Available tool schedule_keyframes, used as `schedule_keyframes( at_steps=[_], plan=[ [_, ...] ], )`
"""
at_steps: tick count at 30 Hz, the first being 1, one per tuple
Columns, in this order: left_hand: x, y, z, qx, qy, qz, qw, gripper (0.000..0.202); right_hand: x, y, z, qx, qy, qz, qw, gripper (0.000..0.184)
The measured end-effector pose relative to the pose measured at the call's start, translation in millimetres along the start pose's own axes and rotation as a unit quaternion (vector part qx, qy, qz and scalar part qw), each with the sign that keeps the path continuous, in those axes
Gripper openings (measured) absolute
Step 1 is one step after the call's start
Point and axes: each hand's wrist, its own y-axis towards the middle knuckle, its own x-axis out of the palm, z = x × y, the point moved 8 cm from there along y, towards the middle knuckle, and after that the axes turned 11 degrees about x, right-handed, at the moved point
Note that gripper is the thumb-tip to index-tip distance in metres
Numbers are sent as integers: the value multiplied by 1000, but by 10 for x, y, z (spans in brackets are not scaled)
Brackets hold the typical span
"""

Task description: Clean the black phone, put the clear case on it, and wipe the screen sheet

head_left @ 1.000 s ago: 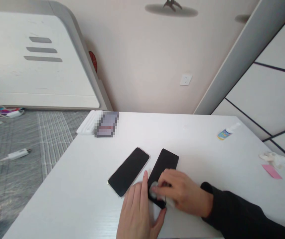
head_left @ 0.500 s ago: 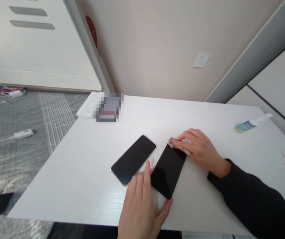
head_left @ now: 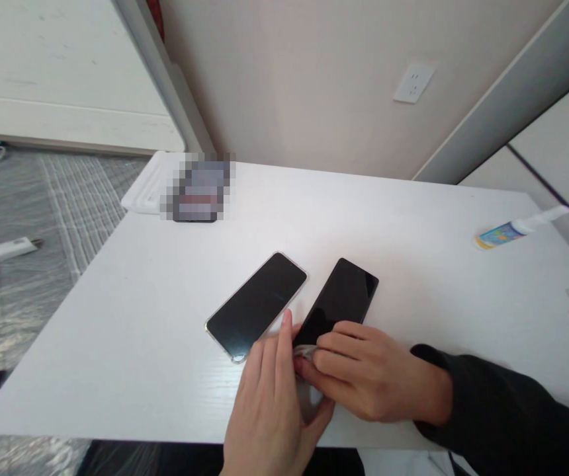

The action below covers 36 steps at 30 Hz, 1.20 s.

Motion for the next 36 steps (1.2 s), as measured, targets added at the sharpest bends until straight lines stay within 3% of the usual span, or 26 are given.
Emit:
schedule_keyframes(
  at_steps=[1, 5, 10, 15, 19, 21, 24, 27, 29, 33, 35, 36],
  plan=[
    [-2, 3, 0, -2, -1, -2, 1000, 91, -10, 6, -6, 2, -9, 5, 1000, 20],
    [-8, 6, 3, -8, -3, -9, 1000, 107, -144, 16, 266, 135, -100, 63, 984, 20],
    [18, -5, 2, -18, -12, -15, 1000, 107, 11, -23, -49, 17, 31, 0, 999, 21],
    [27, -6, 5, -25, -3, -9, 1000, 119, -98, 15, 289, 131, -74, 50, 987, 20],
    [24, -17, -8, -38, -11, 9, 999, 120, 26, 69, -11, 26, -8, -13, 1000, 19],
    [17, -28, -18, -49, 2, 12, 999, 121, 46, 89, -52, 43, -27, -14, 999, 20],
    [15, -35, -9, -51, 12, 6, 999, 127, 34, 119, -1, 85, -76, -4, 993, 24],
    [-5, -24, 22, -37, 20, 13, 999, 127, 38, 134, -16, 26, -50, -23, 998, 20],
    [-9, -12, 23, -36, 22, 11, 999, 124, -10, 124, 110, 22, -54, -19, 998, 20],
    [5, 21, 8, -39, 14, -16, 999, 125, -183, -7, 511, 126, -143, 38, 981, 20],
    [8, 40, 15, -29, -4, -25, 999, 131, -149, -107, 453, 99, -115, 21, 988, 24],
    [9, 48, 18, -25, -14, -27, 999, 133, -128, -158, 366, 59, -41, 6, 997, 21]
  ],
)
